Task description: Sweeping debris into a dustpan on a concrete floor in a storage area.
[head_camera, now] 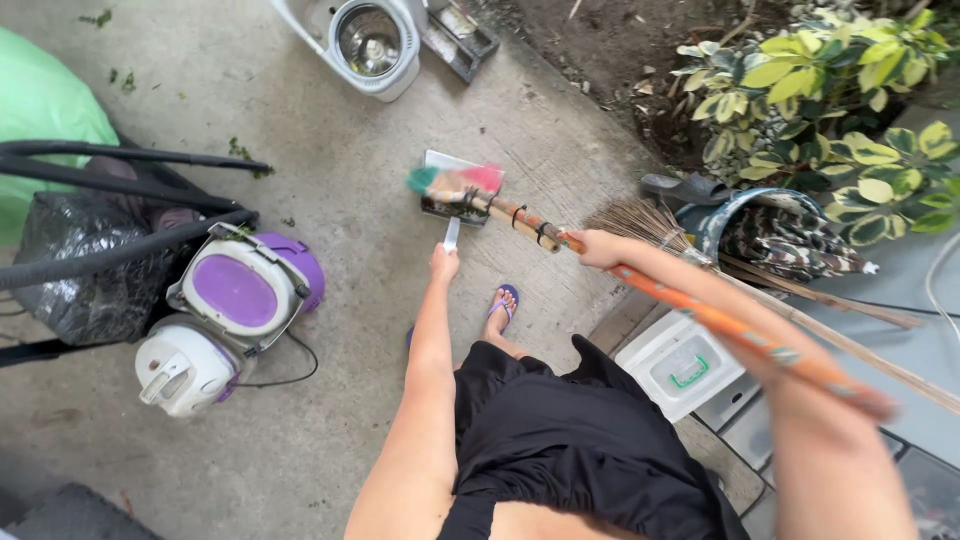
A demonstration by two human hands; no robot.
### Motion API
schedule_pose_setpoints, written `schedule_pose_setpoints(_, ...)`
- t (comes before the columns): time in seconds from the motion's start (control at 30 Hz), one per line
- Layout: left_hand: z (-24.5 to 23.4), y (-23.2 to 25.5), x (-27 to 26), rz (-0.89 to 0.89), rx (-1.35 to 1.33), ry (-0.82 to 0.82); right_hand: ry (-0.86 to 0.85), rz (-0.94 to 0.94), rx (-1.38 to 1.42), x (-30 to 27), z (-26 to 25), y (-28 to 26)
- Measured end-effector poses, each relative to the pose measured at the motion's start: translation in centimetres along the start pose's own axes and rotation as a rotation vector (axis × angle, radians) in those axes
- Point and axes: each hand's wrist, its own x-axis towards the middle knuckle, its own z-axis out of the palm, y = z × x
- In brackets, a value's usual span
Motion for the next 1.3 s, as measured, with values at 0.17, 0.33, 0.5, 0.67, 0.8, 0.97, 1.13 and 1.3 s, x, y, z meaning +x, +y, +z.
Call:
schedule_pose_setpoints(0.17, 1.3, -1.6, 0.0, -0.089, -0.029, -0.065, -0.019, 0.054, 0.043, -7.9, -5.0, -2.0)
schedule_pose_setpoints(0.33, 0.8, -1.5, 0.7, -0.044, -0.026, -0.028, 0.353, -0.218, -0.25, 3.4, -6.2, 6.4)
schedule_pose_setpoints(0.5, 0.8, -1.5, 1.4, -0.048, -0.088, -0.044, 0.296, 0.106, 0.048, 4.9, -6.6, -0.6)
schedule_pose_setpoints(0.67, 0.1, -1.0, 0.8, -0.032, -0.076, -0.054, 0.25, -0.077, -0.171, 10.8, 2.3, 5.4)
schedule_pose_setpoints(0.8, -0.1, -0.6, 0.6, -0.102, -0.074, -0.075, 0.16, -0.161, -0.279, 1.3, 1.7, 1.0)
schedule_pose_setpoints(0.97, 0.3, -2.3, 0.4, -0.087, -0.067, -0.096, -0.075, 0.061, -0.055, -9.5, -2.5, -3.9)
schedule_pose_setpoints(1.13, -1.0, -3.9, -0.7, 0.007, -0.093, -0.059, 0.203, -0.153, -0.199, -1.8, -2.9, 0.5)
schedule_pose_setpoints(1.3, -3.4, -6.3, -1.7, 0.047, -0.006, -0.072, 0.327, -0.032, -0.023, 4.7, -3.9, -3.4)
